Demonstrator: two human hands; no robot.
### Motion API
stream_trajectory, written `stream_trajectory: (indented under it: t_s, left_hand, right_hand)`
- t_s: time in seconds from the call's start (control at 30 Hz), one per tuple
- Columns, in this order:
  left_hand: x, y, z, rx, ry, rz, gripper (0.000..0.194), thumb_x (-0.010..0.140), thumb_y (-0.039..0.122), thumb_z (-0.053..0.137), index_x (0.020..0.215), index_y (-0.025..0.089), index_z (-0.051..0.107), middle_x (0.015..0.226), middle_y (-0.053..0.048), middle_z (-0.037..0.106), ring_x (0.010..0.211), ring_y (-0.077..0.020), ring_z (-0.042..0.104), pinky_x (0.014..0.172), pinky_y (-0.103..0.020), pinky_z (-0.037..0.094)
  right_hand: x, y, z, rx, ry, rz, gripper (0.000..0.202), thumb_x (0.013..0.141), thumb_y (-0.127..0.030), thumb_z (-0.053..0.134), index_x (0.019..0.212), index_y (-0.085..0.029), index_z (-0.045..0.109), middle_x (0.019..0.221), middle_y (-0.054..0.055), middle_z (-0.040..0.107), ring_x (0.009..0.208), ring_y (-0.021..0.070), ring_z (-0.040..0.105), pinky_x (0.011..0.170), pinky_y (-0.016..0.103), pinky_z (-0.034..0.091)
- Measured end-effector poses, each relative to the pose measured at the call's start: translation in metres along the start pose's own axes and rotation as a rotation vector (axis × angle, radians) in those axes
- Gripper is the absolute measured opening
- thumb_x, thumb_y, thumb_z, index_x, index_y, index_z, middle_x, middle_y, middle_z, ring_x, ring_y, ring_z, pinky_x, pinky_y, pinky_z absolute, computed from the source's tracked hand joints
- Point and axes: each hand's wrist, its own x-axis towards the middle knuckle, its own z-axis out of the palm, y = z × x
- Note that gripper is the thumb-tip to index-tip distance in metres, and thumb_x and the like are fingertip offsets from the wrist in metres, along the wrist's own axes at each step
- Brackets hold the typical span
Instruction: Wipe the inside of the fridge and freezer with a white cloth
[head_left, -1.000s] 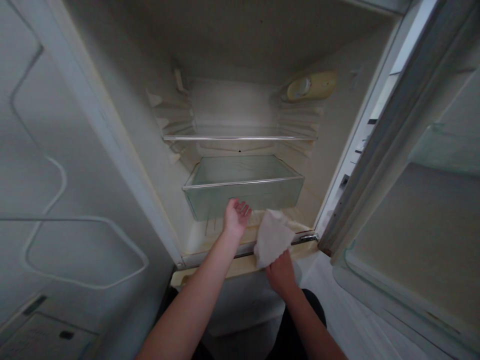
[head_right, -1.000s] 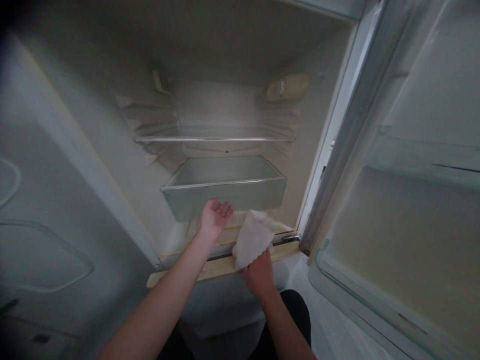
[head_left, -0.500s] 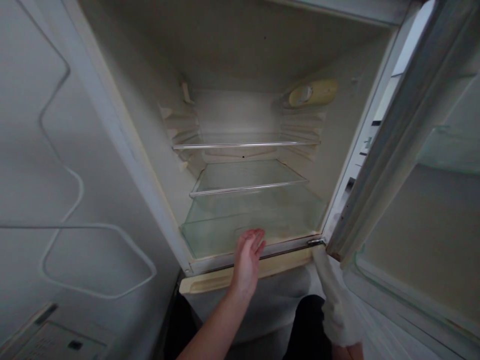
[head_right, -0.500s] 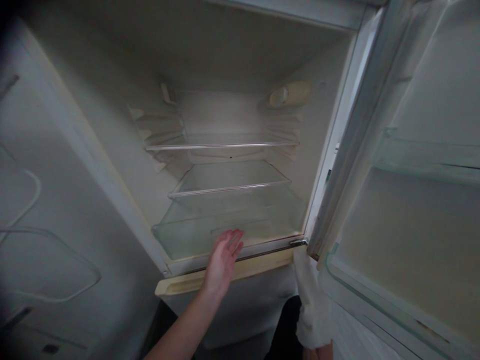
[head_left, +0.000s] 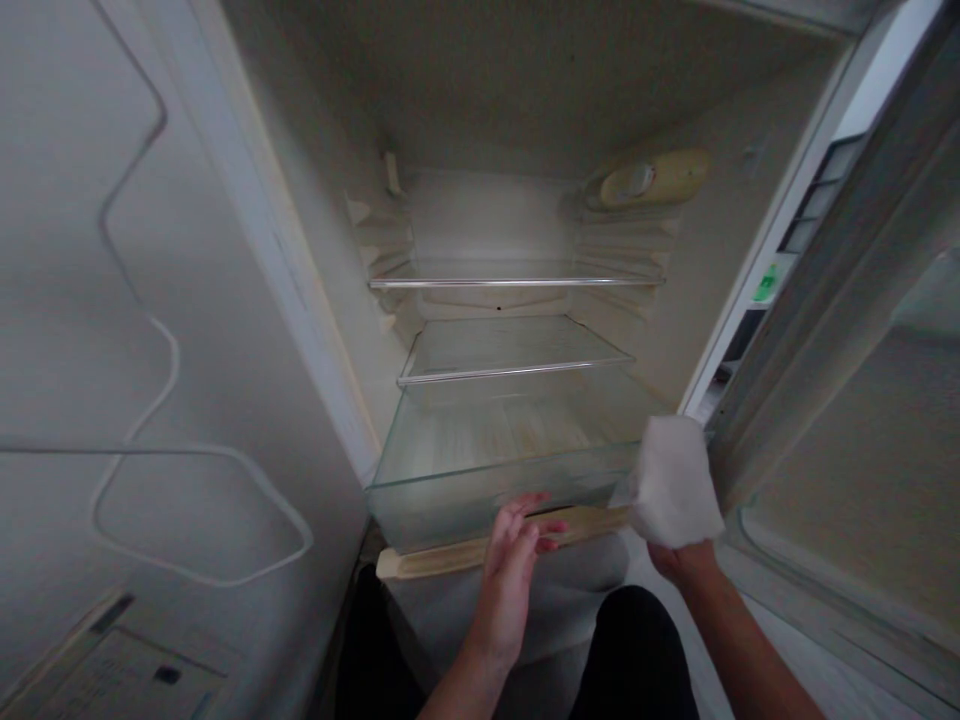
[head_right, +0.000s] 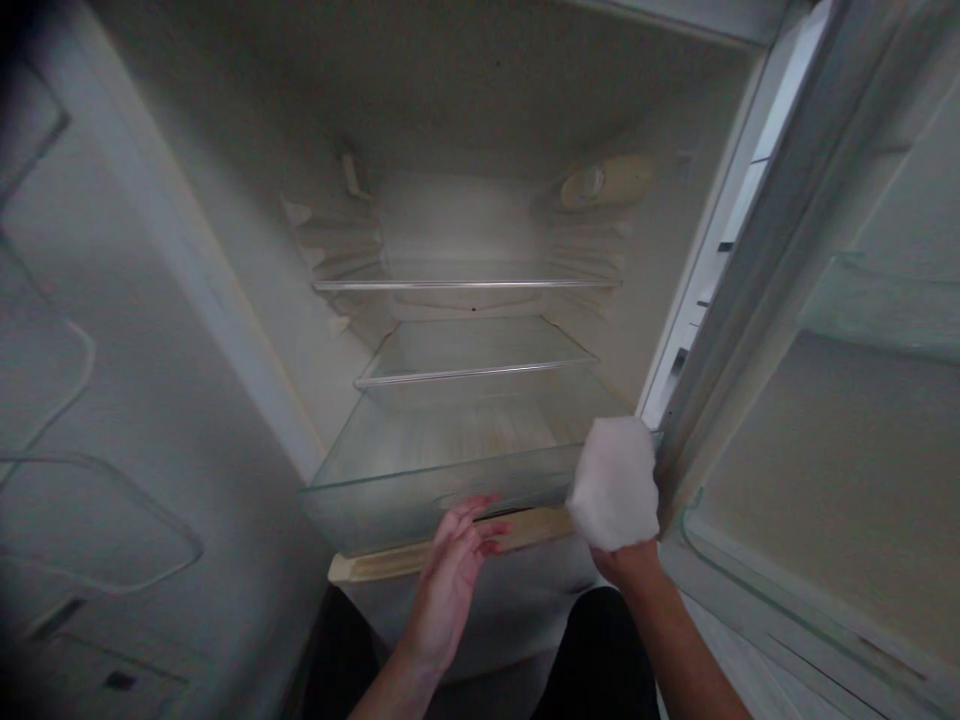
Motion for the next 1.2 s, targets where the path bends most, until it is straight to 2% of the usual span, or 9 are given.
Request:
stream_trajectory:
  t_s: [0.1,0.2,0.4,0.53,0.7,0.9,1.07,1.13,1.2]
  left_hand:
    - [-0.001,0.002,0.001,-0.016,0.01,-0.012,0.033,0.093,0.038,0.057,0.122,0.022,0.061,0.14,-0.011,0.056,0.098,-0.0198,0.067,0.083,-0.033,0.049]
    - [-0.004,0.004,0.002,-0.019,-0.015,-0.031,0.033,0.094,0.035,0.056,0.124,0.023,0.06,0.144,-0.011,0.053,0.095,-0.0172,0.066,0.08,-0.031,0.048]
    - [-0.016,0.005,0.006,0.002,-0.021,-0.028,0.034,0.093,0.037,0.058,0.124,0.023,0.058,0.143,-0.011,0.053,0.085,-0.0138,0.064,0.077,-0.031,0.046]
    - [-0.032,-0.001,0.005,0.007,-0.065,-0.032,0.035,0.093,0.042,0.058,0.122,0.022,0.058,0.143,-0.013,0.052,0.083,-0.0151,0.064,0.073,-0.031,0.045]
    - [-0.048,-0.018,0.001,-0.012,-0.138,-0.009,0.049,0.086,0.052,0.066,0.126,0.027,0.056,0.146,-0.014,0.049,0.08,-0.0165,0.065,0.068,-0.032,0.047]
    - [-0.055,-0.019,0.0,0.065,-0.171,0.011,0.05,0.089,0.051,0.063,0.134,0.029,0.055,0.149,-0.014,0.048,0.098,-0.0243,0.067,0.087,-0.042,0.051]
    - [-0.062,0.031,-0.021,0.468,-0.462,0.065,0.054,0.09,0.036,0.065,0.142,0.034,0.054,0.133,-0.011,0.066,0.113,-0.0314,0.067,0.096,-0.051,0.053]
    - [-0.065,0.061,-0.037,0.547,-0.578,0.326,0.035,0.09,0.034,0.063,0.125,0.034,0.069,0.104,-0.01,0.077,0.094,-0.0311,0.073,0.084,-0.049,0.058]
    - [-0.065,0.085,-0.057,0.619,-0.463,0.563,0.029,0.089,0.03,0.061,0.115,0.033,0.074,0.091,-0.009,0.078,0.085,-0.0302,0.074,0.08,-0.048,0.059]
  right_hand:
    - [0.028,0.026,-0.013,0.044,0.365,0.186,0.038,0.089,-0.03,0.046,0.115,-0.018,0.072,0.131,0.016,0.063,0.14,0.034,0.043,0.116,0.058,0.033]
    - [0.034,0.035,-0.02,0.093,0.627,0.15,0.035,0.088,-0.029,0.048,0.111,-0.019,0.072,0.131,0.015,0.063,0.143,0.033,0.039,0.117,0.057,0.033]
    - [0.021,0.044,-0.026,0.11,0.713,0.101,0.032,0.083,-0.027,0.052,0.11,-0.019,0.068,0.122,0.017,0.066,0.131,0.0361,0.052,0.109,0.056,0.043]
    - [0.026,0.052,-0.067,0.199,0.794,0.04,0.026,0.082,-0.023,0.052,0.103,-0.019,0.066,0.108,0.012,0.07,0.114,0.0305,0.063,0.101,0.047,0.049]
    - [0.053,0.053,-0.154,0.482,0.304,0.071,0.025,0.083,-0.024,0.043,0.069,-0.021,0.064,0.081,0.009,0.068,0.083,0.0235,0.066,0.082,0.038,0.054]
    - [0.149,0.041,-0.221,0.519,-0.143,-0.163,0.038,0.086,-0.024,0.041,0.105,-0.018,0.073,0.103,0.009,0.072,0.115,0.0255,0.06,0.109,0.041,0.041]
    - [0.243,-0.014,-0.204,0.404,-0.663,-0.377,0.035,0.085,-0.017,0.047,0.106,-0.008,0.073,0.113,0.014,0.071,0.104,0.0227,0.066,0.089,0.028,0.05]
    - [0.263,-0.048,-0.178,0.42,-0.81,-0.406,0.037,0.088,-0.019,0.046,0.112,-0.006,0.072,0.111,0.014,0.072,0.092,0.0206,0.068,0.075,0.026,0.051]
    - [0.271,-0.083,-0.151,0.354,-0.939,-0.473,0.039,0.087,-0.019,0.048,0.116,-0.005,0.07,0.111,0.015,0.072,0.089,0.0204,0.069,0.07,0.026,0.05]
